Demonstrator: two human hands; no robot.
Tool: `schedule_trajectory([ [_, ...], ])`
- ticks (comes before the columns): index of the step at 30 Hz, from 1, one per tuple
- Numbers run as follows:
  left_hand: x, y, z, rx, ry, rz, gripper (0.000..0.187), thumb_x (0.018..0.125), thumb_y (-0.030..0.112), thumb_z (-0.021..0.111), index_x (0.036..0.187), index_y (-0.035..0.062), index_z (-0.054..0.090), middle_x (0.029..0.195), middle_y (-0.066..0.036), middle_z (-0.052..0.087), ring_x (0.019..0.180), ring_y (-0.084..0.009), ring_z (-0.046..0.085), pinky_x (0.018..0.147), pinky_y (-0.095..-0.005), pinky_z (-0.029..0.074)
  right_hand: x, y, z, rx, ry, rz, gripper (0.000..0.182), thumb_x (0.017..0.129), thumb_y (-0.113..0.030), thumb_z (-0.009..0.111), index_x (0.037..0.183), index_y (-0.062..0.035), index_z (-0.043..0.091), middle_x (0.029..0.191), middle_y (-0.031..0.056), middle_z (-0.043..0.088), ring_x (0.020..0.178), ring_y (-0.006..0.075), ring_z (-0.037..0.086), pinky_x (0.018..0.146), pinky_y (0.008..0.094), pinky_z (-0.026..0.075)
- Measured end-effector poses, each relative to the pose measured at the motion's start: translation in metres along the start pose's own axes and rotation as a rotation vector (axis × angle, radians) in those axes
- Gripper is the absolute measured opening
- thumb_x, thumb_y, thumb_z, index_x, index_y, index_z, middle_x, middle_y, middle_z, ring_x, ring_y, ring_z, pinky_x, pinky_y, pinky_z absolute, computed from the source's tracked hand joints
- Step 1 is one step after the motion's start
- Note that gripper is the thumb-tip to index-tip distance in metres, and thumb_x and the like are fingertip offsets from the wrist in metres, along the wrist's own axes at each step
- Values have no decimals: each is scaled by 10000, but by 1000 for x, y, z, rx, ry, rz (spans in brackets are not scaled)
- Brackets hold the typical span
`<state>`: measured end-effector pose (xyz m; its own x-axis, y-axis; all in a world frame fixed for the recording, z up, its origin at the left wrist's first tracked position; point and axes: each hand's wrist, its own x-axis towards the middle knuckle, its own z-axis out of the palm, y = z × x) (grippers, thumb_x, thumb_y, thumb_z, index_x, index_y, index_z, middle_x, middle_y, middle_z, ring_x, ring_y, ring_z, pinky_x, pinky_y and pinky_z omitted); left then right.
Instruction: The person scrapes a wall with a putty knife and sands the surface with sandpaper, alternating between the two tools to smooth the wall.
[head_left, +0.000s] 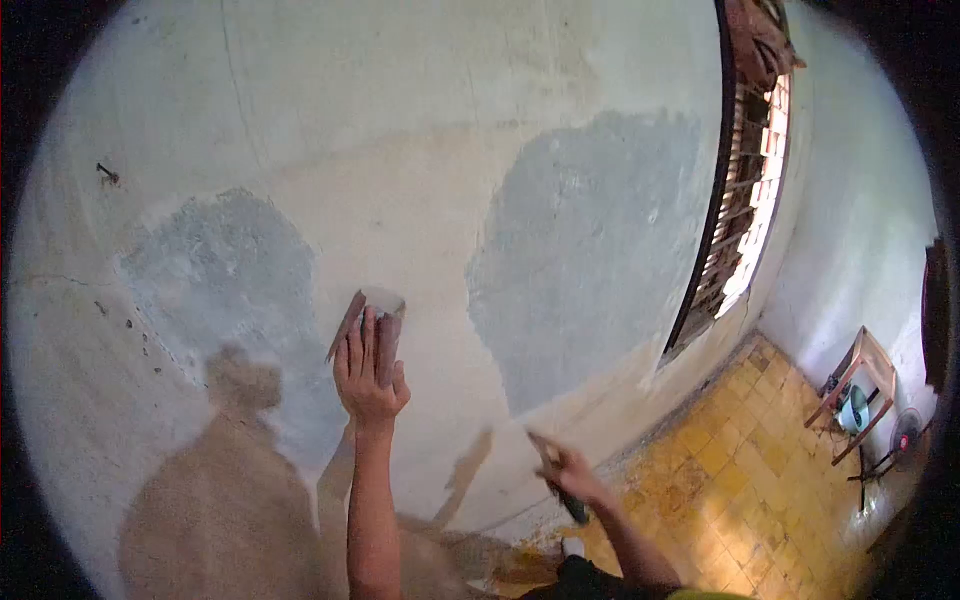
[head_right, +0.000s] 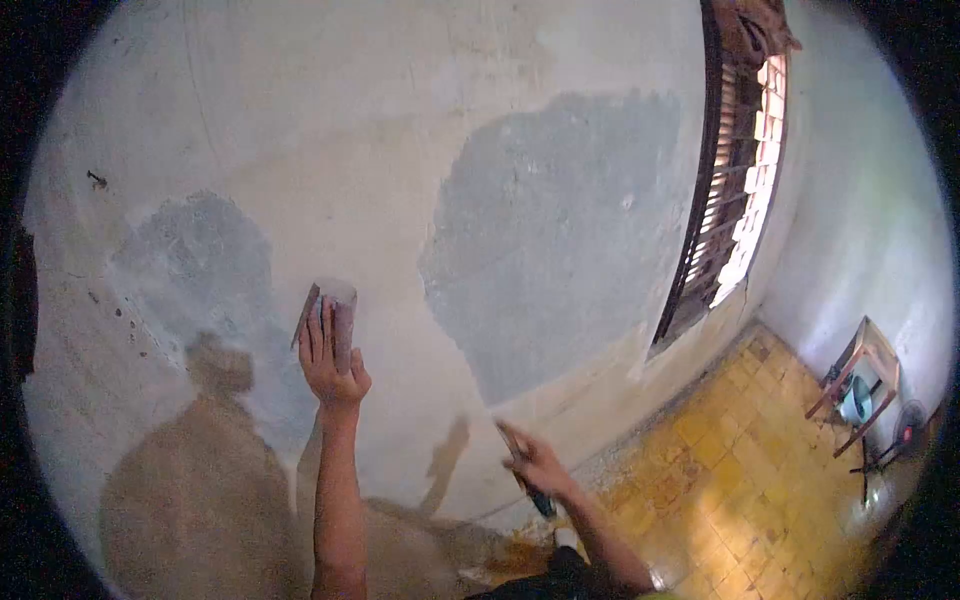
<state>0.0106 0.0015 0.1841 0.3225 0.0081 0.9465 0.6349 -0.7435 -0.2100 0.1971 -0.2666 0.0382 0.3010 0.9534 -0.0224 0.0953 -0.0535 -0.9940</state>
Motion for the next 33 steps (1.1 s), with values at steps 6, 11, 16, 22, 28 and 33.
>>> schedule_trajectory([
  [6, 0, 0, 1, -35, -19, 0, 528, 1027, 337, 269, 1425, 49, 463, 1473, -114, 463, 1348, -324, 429, 1116, -456, 298, -156, 266, -30, 1214, 353, 861, 185, 935, -163, 526, 978, 16, 538, 731, 98, 520, 536, 165, 476, 451, 275, 417],
  [11, 3, 3, -4, -104, -36, -27, 562, 1038, 358, 228, 1450, 22, 412, 1489, -144, 432, 1388, -366, 371, 1124, -514, 276, -211, 274, -30, 1877, 246, 616, 204, 965, -150, 445, 852, 15, 485, 763, 135, 521, 527, 170, 427, 452, 279, 430],
  [16, 11, 9, -11, -147, 1, -60, 572, 1037, 367, 233, 1458, 16, 396, 1501, -144, 413, 1405, -359, 344, 1126, -518, 264, -174, 228, -32, 1368, 356, 851, 182, 973, -209, 496, 938, -30, 497, 769, 117, 531, 534, 177, 459, 448, 267, 411],
  [22, 61, 10, -20, -64, -14, 12, 521, 1024, 306, 293, 1454, 36, 411, 1504, -136, 416, 1401, -349, 357, 1130, -503, 266, -73, 97, -32, 316, 178, 474, 425, 974, -245, 576, 1373, -121, 494, 664, 14, 541, 507, 114, 490, 447, 292, 426],
  [28, 112, 4, -13, 28, -43, 82, 519, 1018, 299, 310, 1470, 56, 389, 1533, -110, 378, 1426, -341, 316, 1149, -504, 231, 44, -112, -11, -495, 390, -530, 539, 959, -134, 567, 1472, -179, 408, 678, 197, 530, 563, 283, 560, 572, 419, 473],
  [33, 119, 3, -12, 13, 12, 70, 514, 939, 214, 437, 1433, 71, 454, 1528, -83, 394, 1412, -301, 352, 1142, -483, 276, 82, -192, 12, -715, 577, -619, 554, 954, -131, 574, 1474, -245, 418, 713, 169, 525, 580, 306, 564, 526, 411, 479],
])
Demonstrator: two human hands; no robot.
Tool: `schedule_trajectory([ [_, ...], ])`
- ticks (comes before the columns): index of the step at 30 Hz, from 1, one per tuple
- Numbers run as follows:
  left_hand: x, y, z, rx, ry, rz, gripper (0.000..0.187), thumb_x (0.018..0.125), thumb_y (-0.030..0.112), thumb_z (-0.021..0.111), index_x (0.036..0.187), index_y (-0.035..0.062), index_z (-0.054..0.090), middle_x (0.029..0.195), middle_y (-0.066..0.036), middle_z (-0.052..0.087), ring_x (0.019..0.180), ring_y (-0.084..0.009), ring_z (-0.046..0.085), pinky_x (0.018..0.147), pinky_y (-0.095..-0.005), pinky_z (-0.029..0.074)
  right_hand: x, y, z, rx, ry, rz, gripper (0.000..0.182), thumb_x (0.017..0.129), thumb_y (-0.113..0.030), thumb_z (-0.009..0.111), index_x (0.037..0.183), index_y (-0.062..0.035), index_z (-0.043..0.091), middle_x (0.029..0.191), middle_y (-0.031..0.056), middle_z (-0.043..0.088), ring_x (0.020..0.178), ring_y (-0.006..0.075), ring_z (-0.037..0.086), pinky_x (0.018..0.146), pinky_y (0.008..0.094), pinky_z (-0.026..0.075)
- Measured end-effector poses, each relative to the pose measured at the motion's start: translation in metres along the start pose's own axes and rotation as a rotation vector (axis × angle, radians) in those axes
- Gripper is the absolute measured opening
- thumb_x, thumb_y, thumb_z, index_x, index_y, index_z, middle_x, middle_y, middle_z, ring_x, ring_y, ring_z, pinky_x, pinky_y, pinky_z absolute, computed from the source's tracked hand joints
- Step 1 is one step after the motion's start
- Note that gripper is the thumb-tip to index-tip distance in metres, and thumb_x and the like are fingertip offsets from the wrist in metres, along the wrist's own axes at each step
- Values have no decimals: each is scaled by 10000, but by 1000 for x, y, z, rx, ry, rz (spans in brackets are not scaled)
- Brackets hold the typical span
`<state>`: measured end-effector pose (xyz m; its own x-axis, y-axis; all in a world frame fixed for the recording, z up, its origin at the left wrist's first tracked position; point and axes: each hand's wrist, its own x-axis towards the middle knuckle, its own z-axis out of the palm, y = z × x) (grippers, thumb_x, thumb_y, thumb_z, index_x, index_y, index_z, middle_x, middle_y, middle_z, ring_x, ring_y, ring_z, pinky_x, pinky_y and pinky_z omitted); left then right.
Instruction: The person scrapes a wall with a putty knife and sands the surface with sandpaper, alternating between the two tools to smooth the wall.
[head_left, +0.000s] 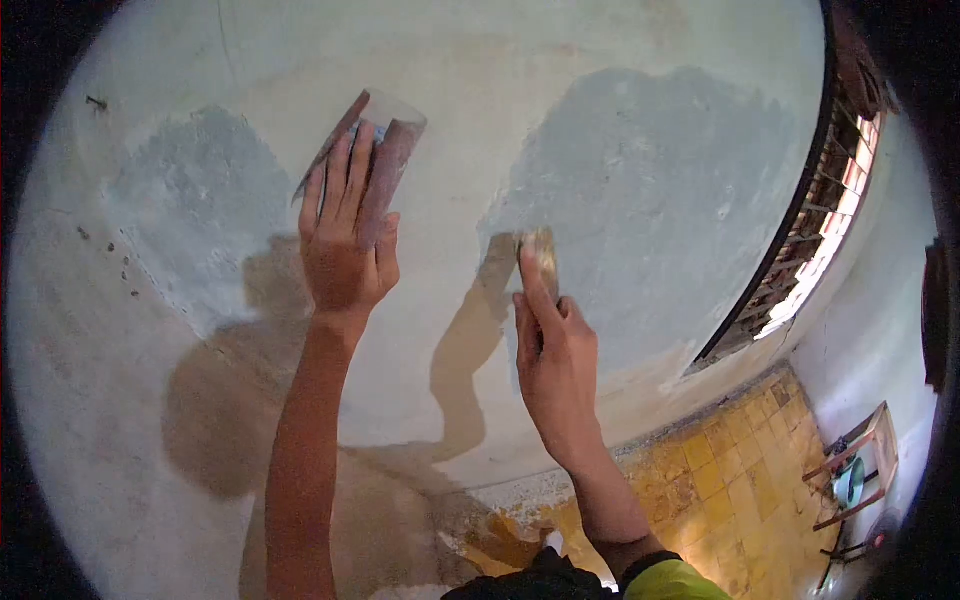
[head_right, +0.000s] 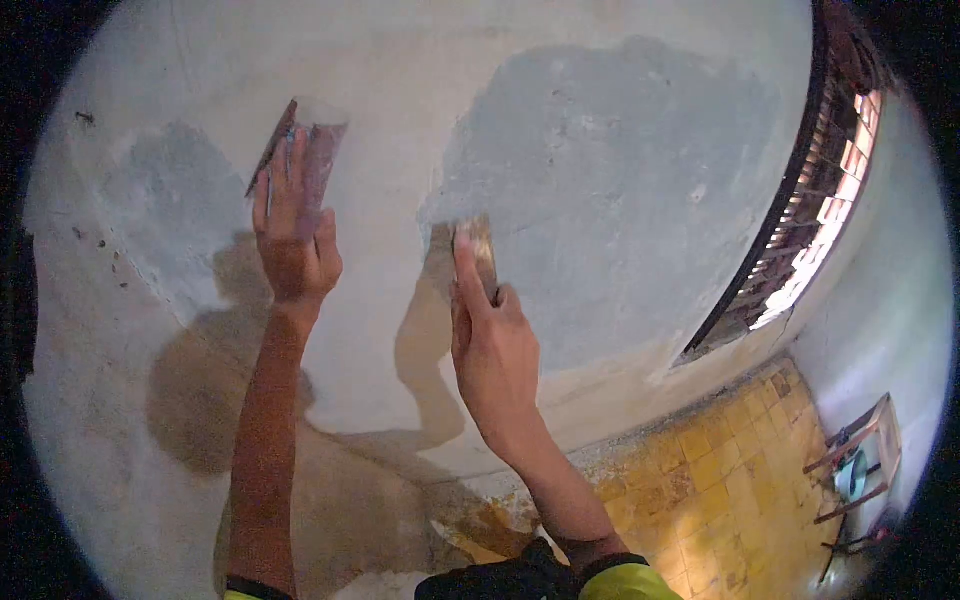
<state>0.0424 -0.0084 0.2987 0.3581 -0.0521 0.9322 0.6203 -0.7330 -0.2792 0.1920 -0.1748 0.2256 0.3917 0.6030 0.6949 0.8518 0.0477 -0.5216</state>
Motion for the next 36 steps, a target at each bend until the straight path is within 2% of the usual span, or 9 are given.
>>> schedule_trajectory([
  [6, -1, -1, 4, 29, 40, -20, 510, 958, 257, 391, 1439, 95, 449, 1525, -38, 405, 1418, -245, 345, 1156, -419, 252, 29, -5, 18, -61, 88, -76, 581, 962, -134, 556, 1495, -278, 376, 753, 153, 525, 562, 295, 560, 497, 412, 477],
  [9, -1, 0, 5, 28, 46, -31, 508, 962, 282, 387, 1437, 113, 454, 1525, -22, 406, 1413, -231, 355, 1165, -396, 226, 22, -1, 17, -49, 51, -38, 608, 957, -115, 550, 1503, -297, 353, 774, 161, 534, 586, 308, 571, 522, 424, 487],
  [13, -2, 0, 7, 49, 31, -26, 499, 969, 297, 381, 1432, 132, 464, 1527, -24, 403, 1412, -230, 359, 1168, -395, 217, 31, -5, 21, -11, 118, -53, 622, 949, -105, 553, 1503, -301, 350, 789, 166, 539, 609, 324, 579, 543, 433, 492],
  [16, -4, -1, 8, 11, 118, 1, 494, 969, 301, 391, 1430, 139, 469, 1527, -22, 403, 1413, -229, 359, 1170, -396, 213, 27, -8, 18, -16, 88, -17, 622, 949, -109, 552, 1502, -306, 348, 796, 171, 545, 621, 336, 583, 553, 438, 496],
  [18, -2, 0, 5, 23, 47, -23, 494, 969, 312, 403, 1426, 139, 474, 1527, -21, 403, 1413, -231, 359, 1170, -398, 216, 27, -5, 22, -47, 95, -20, 626, 949, -111, 548, 1508, -301, 337, 805, 179, 553, 632, 338, 593, 553, 439, 498],
  [24, 0, 3, 1, 45, 2, -41, 508, 968, 316, 403, 1427, 110, 471, 1528, -33, 400, 1413, -248, 357, 1166, -416, 229, 26, -8, 26, -58, 105, -2, 630, 950, -112, 547, 1512, -294, 330, 795, 180, 556, 628, 327, 600, 548, 428, 501],
  [28, -1, -1, 5, -10, 33, -19, 513, 969, 308, 393, 1430, 93, 465, 1533, -38, 391, 1417, -250, 349, 1167, -420, 225, 35, -11, 23, -19, 120, 2, 635, 946, -109, 555, 1512, -291, 332, 785, 176, 555, 621, 323, 597, 549, 422, 502],
  [30, -1, -3, 7, 4, 39, -1, 520, 964, 303, 392, 1432, 86, 459, 1538, -39, 383, 1420, -251, 342, 1167, -420, 223, 33, -13, 21, -11, 157, 4, 577, 949, -19, 548, 1464, -255, 437, 743, 212, 581, 591, 286, 575, 583, 356, 482],
  [36, -1, 2, 3, 70, -5, -27, 522, 972, 316, 384, 1440, 93, 447, 1539, -36, 381, 1420, -250, 341, 1162, -422, 234, 41, -13, 20, 27, 195, -44, 565, 945, -28, 559, 1455, -249, 455, 722, 213, 584, 592, 294, 595, 581, 376, 484],
])
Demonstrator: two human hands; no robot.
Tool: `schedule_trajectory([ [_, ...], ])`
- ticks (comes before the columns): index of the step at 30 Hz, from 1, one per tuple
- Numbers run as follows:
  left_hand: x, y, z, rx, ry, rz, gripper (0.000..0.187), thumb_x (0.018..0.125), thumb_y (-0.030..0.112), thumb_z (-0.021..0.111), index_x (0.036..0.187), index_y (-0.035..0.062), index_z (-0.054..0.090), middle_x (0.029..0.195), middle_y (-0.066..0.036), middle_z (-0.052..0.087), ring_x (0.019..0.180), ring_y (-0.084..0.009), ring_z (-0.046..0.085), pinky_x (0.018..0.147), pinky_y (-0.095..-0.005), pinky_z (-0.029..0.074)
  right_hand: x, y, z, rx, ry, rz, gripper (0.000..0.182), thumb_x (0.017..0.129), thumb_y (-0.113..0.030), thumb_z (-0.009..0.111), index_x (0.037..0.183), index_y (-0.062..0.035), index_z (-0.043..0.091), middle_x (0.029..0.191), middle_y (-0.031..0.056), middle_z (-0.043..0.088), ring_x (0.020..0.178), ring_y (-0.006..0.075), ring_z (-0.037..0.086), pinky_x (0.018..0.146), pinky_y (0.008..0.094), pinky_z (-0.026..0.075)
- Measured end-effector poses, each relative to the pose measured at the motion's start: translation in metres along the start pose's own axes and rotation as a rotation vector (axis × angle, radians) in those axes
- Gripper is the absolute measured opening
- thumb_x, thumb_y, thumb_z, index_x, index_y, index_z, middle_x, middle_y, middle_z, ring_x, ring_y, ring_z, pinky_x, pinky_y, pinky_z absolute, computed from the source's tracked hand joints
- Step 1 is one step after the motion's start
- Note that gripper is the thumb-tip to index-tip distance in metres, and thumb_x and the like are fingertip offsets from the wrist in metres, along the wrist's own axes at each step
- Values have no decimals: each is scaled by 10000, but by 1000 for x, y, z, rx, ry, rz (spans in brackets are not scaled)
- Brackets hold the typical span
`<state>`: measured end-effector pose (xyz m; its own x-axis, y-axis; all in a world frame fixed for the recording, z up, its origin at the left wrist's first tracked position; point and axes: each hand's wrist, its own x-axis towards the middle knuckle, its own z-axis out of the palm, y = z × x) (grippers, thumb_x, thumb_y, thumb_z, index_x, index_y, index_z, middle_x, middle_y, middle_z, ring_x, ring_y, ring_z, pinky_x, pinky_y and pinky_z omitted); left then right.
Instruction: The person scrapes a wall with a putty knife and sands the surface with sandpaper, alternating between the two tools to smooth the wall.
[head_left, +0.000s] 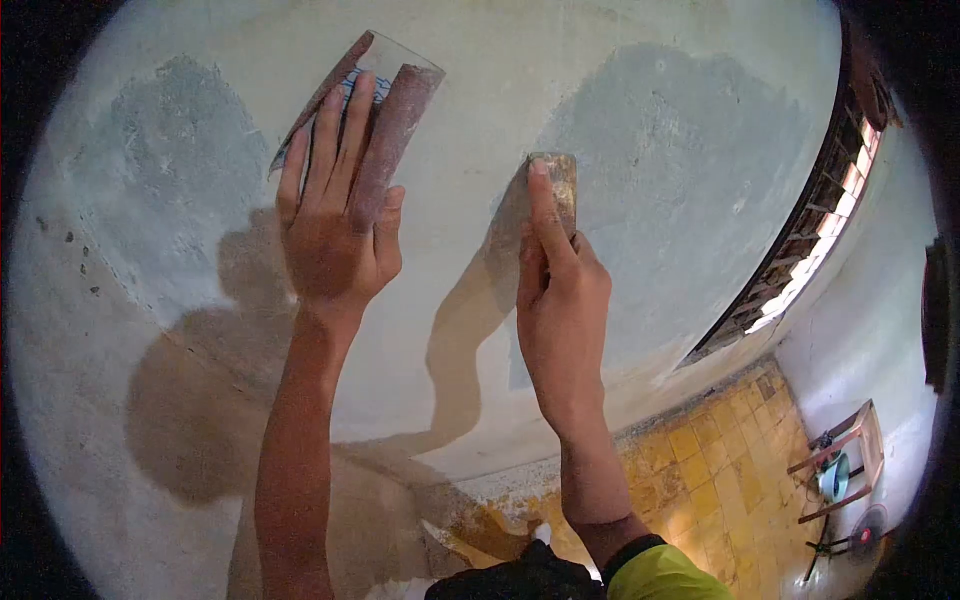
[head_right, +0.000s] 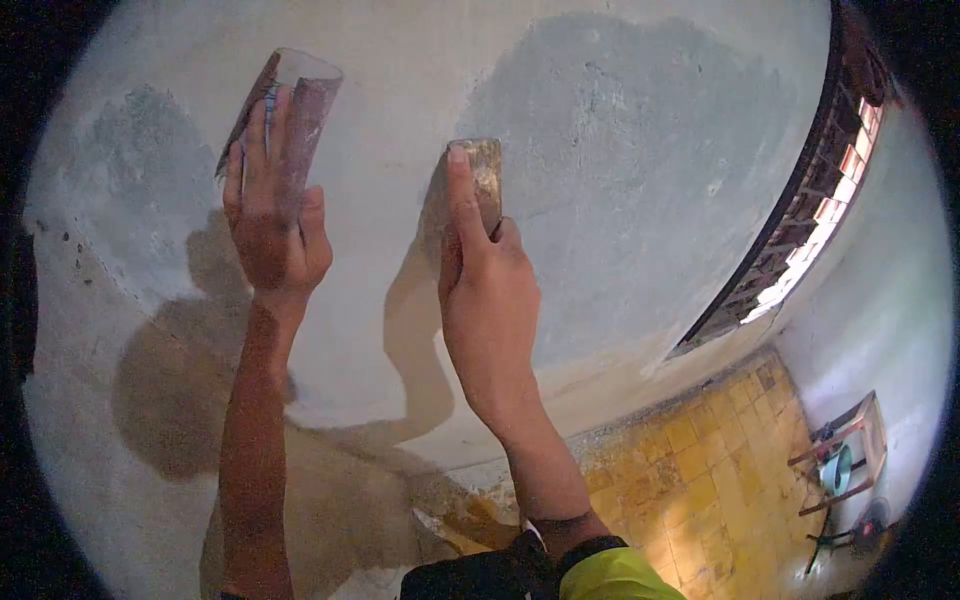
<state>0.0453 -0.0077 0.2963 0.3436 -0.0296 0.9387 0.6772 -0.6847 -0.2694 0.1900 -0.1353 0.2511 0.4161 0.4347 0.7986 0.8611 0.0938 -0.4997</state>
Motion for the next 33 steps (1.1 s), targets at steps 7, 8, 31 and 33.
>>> schedule_trajectory([
  [7, 0, 0, 2, -83, 41, -10, 516, 976, 314, 375, 1441, 102, 449, 1534, -35, 389, 1417, -248, 348, 1161, -416, 239, -2, 4, 2, -26, -26, -13, 537, 948, -27, 551, 1442, -223, 475, 726, 219, 584, 613, 307, 610, 595, 389, 488],
  [8, 0, -1, 3, -58, 42, 5, 513, 976, 313, 376, 1438, 101, 453, 1533, -35, 391, 1417, -250, 349, 1160, -419, 242, 0, 1, 0, -23, -18, -14, 538, 947, -27, 550, 1445, -216, 470, 730, 218, 585, 615, 309, 610, 599, 392, 489],
  [31, 0, -1, 0, -111, 23, 4, 531, 956, 269, 429, 1443, 57, 434, 1531, -58, 392, 1413, -274, 355, 1143, -463, 271, 0, -16, 9, -49, -30, 97, 613, 969, -119, 499, 1514, -317, 301, 860, 237, 582, 666, 391, 639, 576, 467, 524],
  [33, 0, 1, 0, -63, 28, 9, 525, 965, 257, 412, 1450, 54, 421, 1531, -70, 390, 1418, -293, 345, 1139, -478, 273, 15, -28, 2, -60, 11, 135, 559, 970, -72, 517, 1484, -254, 395, 745, 225, 587, 622, 360, 604, 595, 437, 498],
])
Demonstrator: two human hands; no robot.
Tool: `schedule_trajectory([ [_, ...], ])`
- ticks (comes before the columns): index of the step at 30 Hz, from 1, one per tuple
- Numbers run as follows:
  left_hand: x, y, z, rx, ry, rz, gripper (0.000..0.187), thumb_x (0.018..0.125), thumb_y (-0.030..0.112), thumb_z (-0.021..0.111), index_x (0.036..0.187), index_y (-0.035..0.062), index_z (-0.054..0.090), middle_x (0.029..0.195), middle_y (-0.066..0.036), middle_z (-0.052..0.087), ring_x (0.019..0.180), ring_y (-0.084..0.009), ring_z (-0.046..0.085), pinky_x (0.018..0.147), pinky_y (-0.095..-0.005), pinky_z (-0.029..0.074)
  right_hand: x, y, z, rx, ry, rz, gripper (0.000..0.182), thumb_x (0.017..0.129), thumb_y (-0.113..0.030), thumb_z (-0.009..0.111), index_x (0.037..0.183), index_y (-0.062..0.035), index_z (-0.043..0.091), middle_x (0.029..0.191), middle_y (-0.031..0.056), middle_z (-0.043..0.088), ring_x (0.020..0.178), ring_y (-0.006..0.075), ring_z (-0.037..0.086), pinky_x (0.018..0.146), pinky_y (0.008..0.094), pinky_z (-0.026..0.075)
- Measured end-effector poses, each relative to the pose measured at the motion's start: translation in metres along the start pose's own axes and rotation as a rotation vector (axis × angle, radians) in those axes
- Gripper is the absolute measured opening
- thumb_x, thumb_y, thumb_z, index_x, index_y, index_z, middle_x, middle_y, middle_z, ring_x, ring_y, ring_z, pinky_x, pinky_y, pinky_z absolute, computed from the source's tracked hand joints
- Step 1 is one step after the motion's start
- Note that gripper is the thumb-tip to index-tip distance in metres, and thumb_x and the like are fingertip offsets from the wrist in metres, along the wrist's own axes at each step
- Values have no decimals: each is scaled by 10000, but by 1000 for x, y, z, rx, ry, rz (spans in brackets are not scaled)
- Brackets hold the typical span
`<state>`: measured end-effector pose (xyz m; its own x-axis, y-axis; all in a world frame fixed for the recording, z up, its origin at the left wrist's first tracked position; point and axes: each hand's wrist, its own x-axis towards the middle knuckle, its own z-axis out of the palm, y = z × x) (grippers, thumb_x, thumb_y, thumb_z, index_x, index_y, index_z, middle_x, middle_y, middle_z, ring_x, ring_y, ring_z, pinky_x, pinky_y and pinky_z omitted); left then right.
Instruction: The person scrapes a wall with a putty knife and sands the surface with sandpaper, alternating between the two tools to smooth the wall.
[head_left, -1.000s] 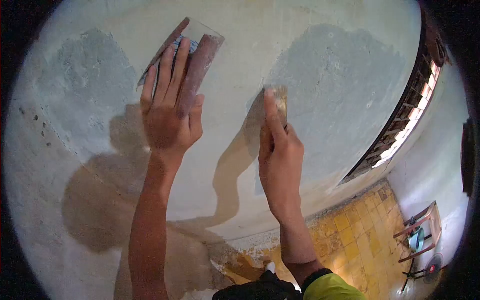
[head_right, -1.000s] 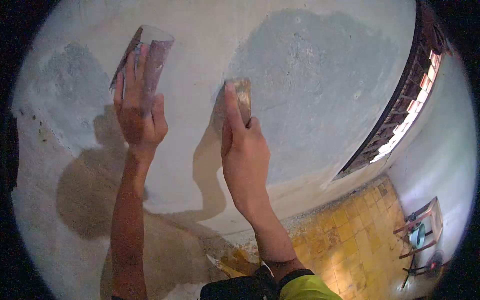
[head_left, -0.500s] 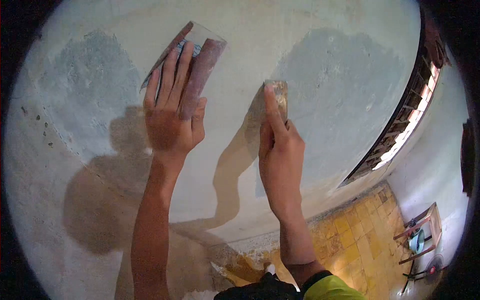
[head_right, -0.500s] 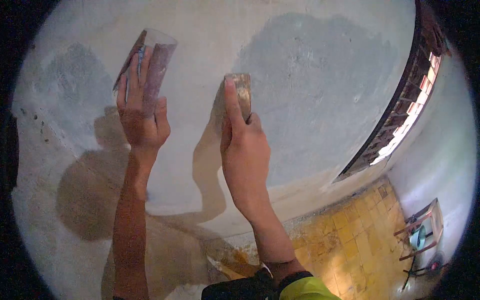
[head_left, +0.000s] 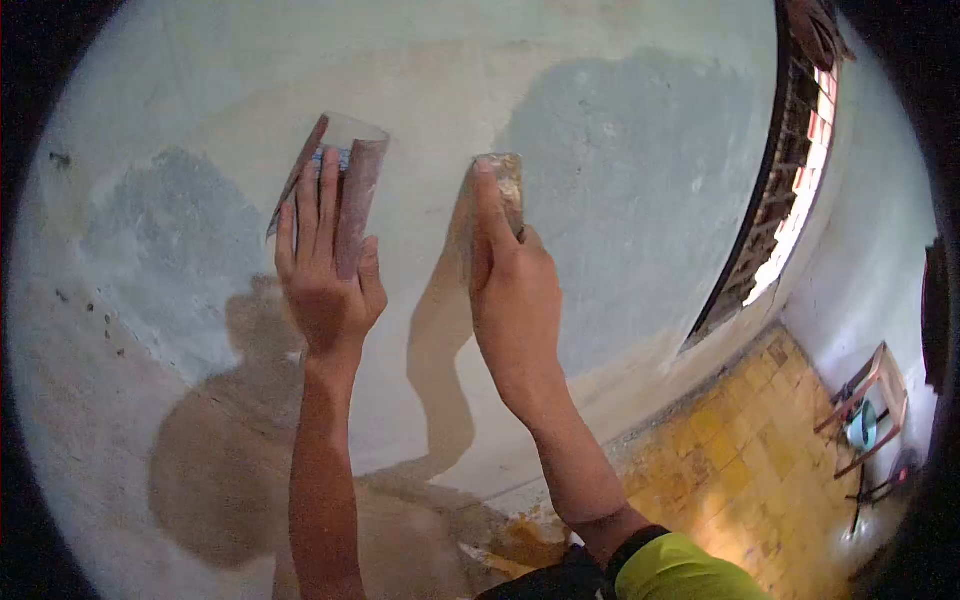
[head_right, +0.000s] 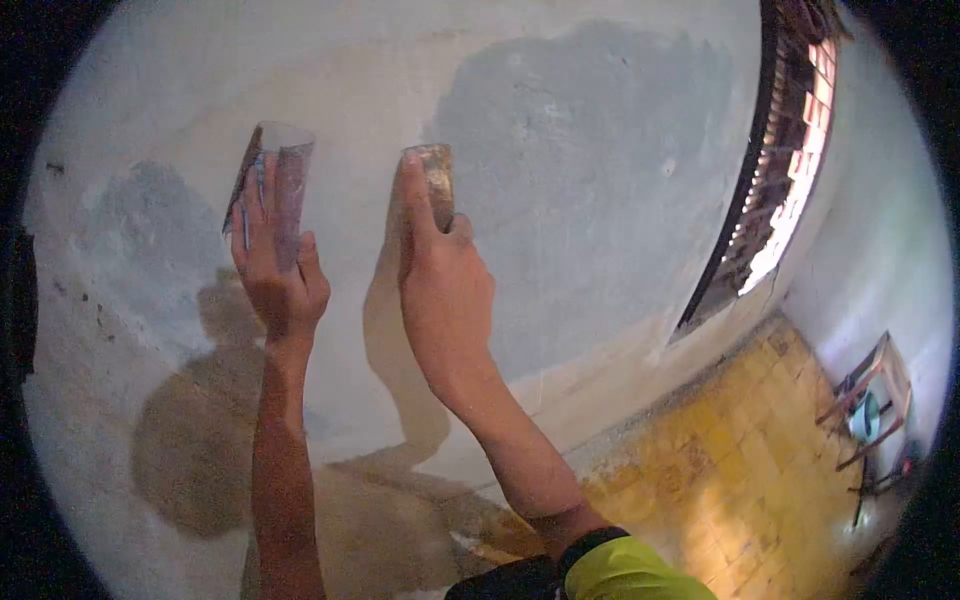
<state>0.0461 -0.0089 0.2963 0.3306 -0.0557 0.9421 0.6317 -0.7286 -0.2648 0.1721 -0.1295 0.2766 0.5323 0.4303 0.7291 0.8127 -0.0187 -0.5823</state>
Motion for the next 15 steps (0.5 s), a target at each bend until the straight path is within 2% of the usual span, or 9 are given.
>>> schedule_trajectory([
  [1, -1, 1, 0, -13, -6, 19, 525, 965, 257, 412, 1450, 54, 421, 1531, -70, 390, 1418, -293, 345, 1139, -478, 273, -6, 1, 0, 0, 12, 20, 559, 970, -72, 517, 1484, -254, 395, 745, 225, 587, 622, 360, 604, 595, 437, 498],
  [3, 0, 0, 1, -41, 46, 22, 516, 981, 267, 388, 1456, 66, 415, 1527, -91, 393, 1417, -317, 340, 1136, -493, 272, -18, 4, 5, -23, -76, 11, 623, 969, -109, 474, 1519, -321, 273, 886, 260, 584, 705, 417, 653, 576, 477, 528],
  [7, 2, 2, 0, -18, 16, 37, 504, 1000, 285, 360, 1456, 78, 417, 1524, -109, 393, 1410, -333, 349, 1131, -502, 275, -16, 3, 6, 2, -135, 80, 626, 970, -102, 461, 1522, -314, 258, 882, 264, 581, 702, 425, 652, 572, 481, 528],
  [9, 1, 2, 1, -18, 31, 47, 498, 1018, 300, 325, 1461, 90, 412, 1526, -107, 390, 1409, -329, 352, 1128, -506, 277, -1, -7, 1, -2, 34, 60, 523, 985, -147, 501, 1486, -244, 384, 758, 240, 585, 640, 386, 611, 582, 461, 502],
  [10, -1, 1, 2, -25, 26, 50, 498, 1018, 300, 325, 1461, 90, 412, 1526, -107, 390, 1409, -329, 352, 1128, -506, 277, -5, -8, 2, -5, 35, 68, 523, 985, -147, 501, 1486, -244, 384, 758, 240, 585, 640, 386, 611, 582, 461, 502],
  [12, -2, -2, 4, -4, -1, 42, 548, 1035, 386, 241, 1492, 107, 358, 1548, -77, 354, 1434, -308, 307, 1145, -522, 224, -13, -6, 7, -11, 83, 51, 496, 981, -150, 507, 1464, -229, 424, 728, 242, 583, 645, 396, 614, 591, 467, 501],
  [15, -1, -1, 3, -18, -2, 40, 533, 1039, 364, 241, 1494, 113, 355, 1551, -73, 350, 1431, -309, 311, 1143, -518, 232, -25, 0, 9, 17, -2, 74, 492, 974, -132, 512, 1451, -231, 446, 725, 246, 591, 659, 402, 619, 593, 472, 493],
])
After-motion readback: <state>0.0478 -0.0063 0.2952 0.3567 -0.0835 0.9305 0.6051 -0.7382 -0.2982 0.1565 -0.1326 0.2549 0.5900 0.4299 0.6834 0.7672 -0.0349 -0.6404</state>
